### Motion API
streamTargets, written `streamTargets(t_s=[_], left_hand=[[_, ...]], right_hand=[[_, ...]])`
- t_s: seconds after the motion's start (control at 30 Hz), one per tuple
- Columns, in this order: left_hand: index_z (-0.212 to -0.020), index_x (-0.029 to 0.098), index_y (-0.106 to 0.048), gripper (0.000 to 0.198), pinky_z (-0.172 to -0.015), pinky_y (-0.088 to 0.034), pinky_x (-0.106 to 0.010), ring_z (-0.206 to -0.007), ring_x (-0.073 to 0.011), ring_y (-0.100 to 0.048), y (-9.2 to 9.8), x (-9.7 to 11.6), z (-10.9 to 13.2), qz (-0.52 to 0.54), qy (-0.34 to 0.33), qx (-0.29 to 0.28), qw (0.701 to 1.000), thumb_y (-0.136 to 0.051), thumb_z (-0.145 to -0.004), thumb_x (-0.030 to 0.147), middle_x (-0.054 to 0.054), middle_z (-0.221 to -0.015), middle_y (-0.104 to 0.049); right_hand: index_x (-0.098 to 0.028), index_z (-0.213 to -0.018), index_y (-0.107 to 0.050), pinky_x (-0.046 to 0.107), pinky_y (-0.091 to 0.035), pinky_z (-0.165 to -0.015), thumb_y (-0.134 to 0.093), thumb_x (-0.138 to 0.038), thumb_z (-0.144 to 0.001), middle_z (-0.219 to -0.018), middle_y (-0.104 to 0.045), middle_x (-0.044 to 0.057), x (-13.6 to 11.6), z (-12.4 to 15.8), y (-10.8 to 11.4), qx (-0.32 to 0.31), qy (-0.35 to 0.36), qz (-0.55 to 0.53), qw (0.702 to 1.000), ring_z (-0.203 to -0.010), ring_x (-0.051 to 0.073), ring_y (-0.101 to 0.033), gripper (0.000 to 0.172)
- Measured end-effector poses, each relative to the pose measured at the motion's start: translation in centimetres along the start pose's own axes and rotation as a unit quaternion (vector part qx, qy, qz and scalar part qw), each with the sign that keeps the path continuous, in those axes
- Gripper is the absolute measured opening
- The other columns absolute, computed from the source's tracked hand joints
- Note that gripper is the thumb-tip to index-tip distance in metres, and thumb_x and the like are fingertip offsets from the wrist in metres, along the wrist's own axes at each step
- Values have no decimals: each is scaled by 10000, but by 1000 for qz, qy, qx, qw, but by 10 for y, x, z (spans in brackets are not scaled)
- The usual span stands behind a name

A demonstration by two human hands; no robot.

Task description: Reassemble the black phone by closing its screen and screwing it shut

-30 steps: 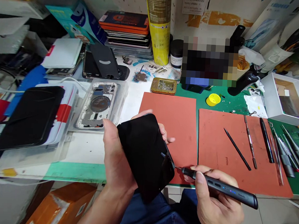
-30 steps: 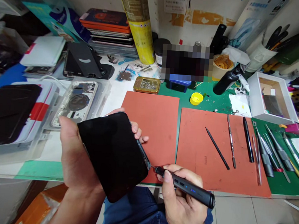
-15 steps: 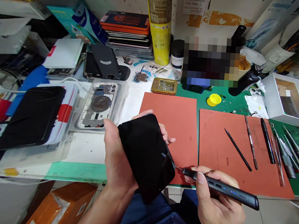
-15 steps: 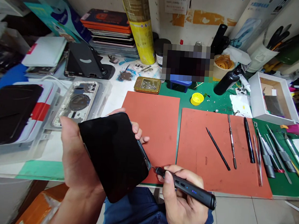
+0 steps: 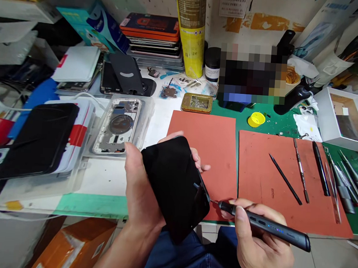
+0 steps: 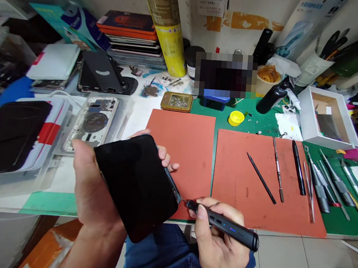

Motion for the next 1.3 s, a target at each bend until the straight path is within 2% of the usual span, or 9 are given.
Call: streamTargets(t_s=[0.2, 0.4, 0.7, 1.0, 1.3], left_hand=[[-1198, 220, -781, 778, -750, -710, -478, -815, -314, -793, 0, 1, 0, -2, -3, 1, 1000, -356, -1063, 857, -134, -897, -797], [-1188, 220, -788, 781, -761, -715, -481, -819, -303, -786, 0, 0, 0, 2, -2, 8, 1000, -334, -1074, 846, -133, -897, -795], [-1171, 216, -805, 771, -843, -722, -480, -821, -287, -788, 1, 0, -1, 12, -6, -5, 1000, -399, -1054, 860, -131, -897, -797], [-1194, 220, -806, 754, -854, -721, -466, -838, -284, -802, 1, 0, 0, 15, -7, -18, 1000, -427, -1052, 856, -131, -930, -809], [-1196, 217, -805, 755, -843, -722, -479, -827, -292, -804, 2, 0, 0, 13, -9, -14, 1000, -426, -1054, 854, -131, -911, -810]], right_hand=[[-175, -1142, -698, 282, -783, -779, -781, 31, -941, -1023, -878, 30, 1, 0, 0, -5, 2, 0, 1000, -779, 203, -891, 299], [-188, -1123, -689, 312, -784, -675, -793, -34, -973, -983, -876, 42, -1, 1, 0, -3, -1, 20, 1000, -715, 218, -877, 238], [-186, -1139, -700, 308, -783, -687, -784, 13, -946, -1008, -878, 42, 0, 0, 0, -4, -8, -4, 1000, -731, 223, -883, 289], [-187, -1093, -677, 317, -769, -613, -792, -80, -1005, -969, -873, 53, -1, 3, 1, 5, -25, 12, 1000, -636, 199, -846, 180], [-193, -1113, -692, 321, -780, -654, -806, -72, -985, -967, -872, 44, 0, 1, 0, 2, -7, 17, 1000, -727, 232, -881, 210]])
Point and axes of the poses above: each hand's wrist, its own z-axis away from the middle knuckle, its own y-axis out of the back of the hand, x = y × z, the point moved 2 cm from there along -z, towards the middle knuckle
